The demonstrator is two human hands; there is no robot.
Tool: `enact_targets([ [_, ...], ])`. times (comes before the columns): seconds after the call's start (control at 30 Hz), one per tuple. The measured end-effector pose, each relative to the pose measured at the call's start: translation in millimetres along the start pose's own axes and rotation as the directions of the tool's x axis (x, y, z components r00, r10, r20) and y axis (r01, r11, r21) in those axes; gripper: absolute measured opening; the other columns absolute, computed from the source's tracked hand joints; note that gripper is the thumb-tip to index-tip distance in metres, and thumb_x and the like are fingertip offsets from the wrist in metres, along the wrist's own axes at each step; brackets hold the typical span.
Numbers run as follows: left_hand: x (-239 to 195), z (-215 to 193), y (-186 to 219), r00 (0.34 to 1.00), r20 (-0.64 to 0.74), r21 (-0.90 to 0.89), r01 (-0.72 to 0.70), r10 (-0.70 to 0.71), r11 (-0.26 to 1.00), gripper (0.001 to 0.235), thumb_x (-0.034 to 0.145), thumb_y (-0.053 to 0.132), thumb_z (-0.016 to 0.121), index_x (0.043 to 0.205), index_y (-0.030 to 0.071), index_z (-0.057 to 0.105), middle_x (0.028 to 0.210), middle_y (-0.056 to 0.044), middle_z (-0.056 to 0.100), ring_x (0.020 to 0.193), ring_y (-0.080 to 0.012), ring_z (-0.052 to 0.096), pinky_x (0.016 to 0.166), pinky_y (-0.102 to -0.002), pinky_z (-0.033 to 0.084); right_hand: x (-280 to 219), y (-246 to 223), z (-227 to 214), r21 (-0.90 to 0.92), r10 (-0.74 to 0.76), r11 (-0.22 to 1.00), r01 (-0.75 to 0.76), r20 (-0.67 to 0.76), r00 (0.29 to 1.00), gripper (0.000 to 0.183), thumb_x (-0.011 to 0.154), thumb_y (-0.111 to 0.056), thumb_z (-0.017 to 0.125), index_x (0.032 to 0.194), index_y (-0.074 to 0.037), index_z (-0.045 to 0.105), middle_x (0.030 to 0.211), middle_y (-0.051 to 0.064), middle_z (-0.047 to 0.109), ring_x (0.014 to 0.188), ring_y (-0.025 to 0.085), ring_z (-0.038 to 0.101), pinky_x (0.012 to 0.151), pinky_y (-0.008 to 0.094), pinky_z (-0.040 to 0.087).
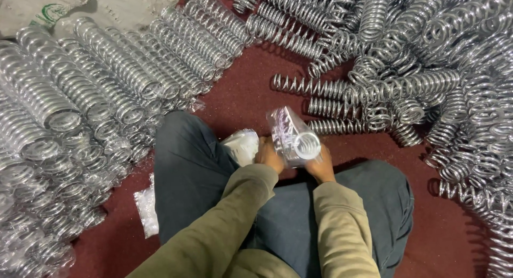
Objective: Manually picking up metal springs and placing them into individual plastic bags while sitting on the floor.
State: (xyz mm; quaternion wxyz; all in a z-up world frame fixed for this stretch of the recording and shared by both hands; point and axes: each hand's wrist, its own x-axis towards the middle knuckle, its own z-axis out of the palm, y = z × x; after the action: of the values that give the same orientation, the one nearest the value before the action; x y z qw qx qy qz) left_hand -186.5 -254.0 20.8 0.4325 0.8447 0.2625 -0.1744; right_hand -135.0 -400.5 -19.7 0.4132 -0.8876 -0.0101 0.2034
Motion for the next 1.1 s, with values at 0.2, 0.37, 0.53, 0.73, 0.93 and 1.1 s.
enact_targets([
  [0.2, 35.6, 27.3, -29.7, 0.999, -0.037, -0.015, -0.014, 0.013, 1.0, 0.039, 0.108, 0.045, 0.045, 0.122, 0.011, 0.058, 0.136, -0.009, 0.048, 0.115, -0.0467, 0.065, 0.101, -0.061, 0.054, -10.2, -13.4, -5.5, -0.06, -0.06, 0.997, 0.052, -0.14, 0.988, 0.044, 0.088, -0.013, 0.056, 0.127, 0.007, 0.067, 0.119, 0.031, 0.068, 0.12, 0.047, 0.061, 0.102, 0.057, 0.048],
  [0.37, -8.9, 12.3, -16.3, 0.953, -0.158, 0.014, -0.258, 0.257, 0.966, 0.025, 0.101, 0.013, 0.052, 0.126, 0.014, 0.048, 0.135, -0.009, 0.044, 0.109, -0.0451, 0.066, 0.095, -0.058, 0.057, -37.5, -24.4, -4.5, -0.122, -0.116, 0.989, 0.089, -0.232, 0.966, 0.048, 0.09, -0.004, 0.053, 0.135, 0.006, 0.061, 0.132, 0.029, 0.063, 0.131, 0.046, 0.055, 0.115, 0.056, 0.042],
  [0.53, -29.9, 3.6, -10.6, 0.879, -0.045, -0.118, -0.477, 0.475, 0.871, 0.059, 0.092, 0.003, 0.06, 0.146, 0.002, 0.037, 0.14, -0.023, 0.042, 0.134, -0.0514, 0.044, 0.112, -0.061, 0.044, -64.1, -28.2, 5.7, -0.086, -0.246, 0.969, 0.231, -0.286, 0.926, 0.05, 0.086, 0.008, 0.056, 0.136, 0.013, 0.057, 0.132, 0.037, 0.059, 0.132, 0.052, 0.05, 0.115, 0.059, 0.041],
  [0.73, 18.4, 21.8, -30.8, 0.943, 0.165, -0.009, -0.293, 0.29, 0.956, 0.078, 0.102, 0.049, 0.06, 0.161, 0.01, 0.029, 0.162, -0.014, 0.04, 0.151, -0.028, 0.037, 0.128, -0.044, 0.03, -20.0, 35.0, 24.9, -0.165, -0.157, 0.976, 0.146, -0.055, 0.986, 0.053, 0.071, 0.005, 0.068, 0.124, 0.003, 0.066, 0.117, 0.026, 0.07, 0.116, 0.044, 0.066, 0.09, 0.056, 0.059],
  [0.93, -51.1, -39.8, -12.8, 0.973, 0.198, 0.095, -0.143, 0.122, 0.985, 0.082, 0.095, 0.071, 0.042, 0.157, 0.022, 0.022, 0.145, -0.009, 0.058, 0.132, -0.0286, 0.059, 0.113, -0.048, 0.046, -108.9, -96.9, -16.1, -0.256, -0.139, 0.951, 0.176, 0.157, 0.978, 0.097, 0.084, -0.013, 0.076, 0.161, 0.001, 0.02, 0.16, 0.029, 0.036, 0.147, 0.041, 0.039, 0.118, 0.055, 0.04],
  [1.1, -116.7, -76.8, -16.5, 0.927, 0.05, -0.135, -0.364, 0.373, 0.922, 0.097, 0.085, 0.069, 0.049, 0.164, 0.021, 0.019, 0.128, -0.014, 0.069, 0.1, -0.0397, 0.069, 0.079, -0.051, 0.052, -128.9, -121.8, -56.9, -0.112, -0.579, 0.809, 0.578, 0.024, 0.815, 0.029, 0.1, -0.019, 0.059, 0.126, -0.011, 0.07, 0.121, 0.009, 0.078, 0.1, 0.019, 0.078, 0.081, 0.031, 0.056],
])
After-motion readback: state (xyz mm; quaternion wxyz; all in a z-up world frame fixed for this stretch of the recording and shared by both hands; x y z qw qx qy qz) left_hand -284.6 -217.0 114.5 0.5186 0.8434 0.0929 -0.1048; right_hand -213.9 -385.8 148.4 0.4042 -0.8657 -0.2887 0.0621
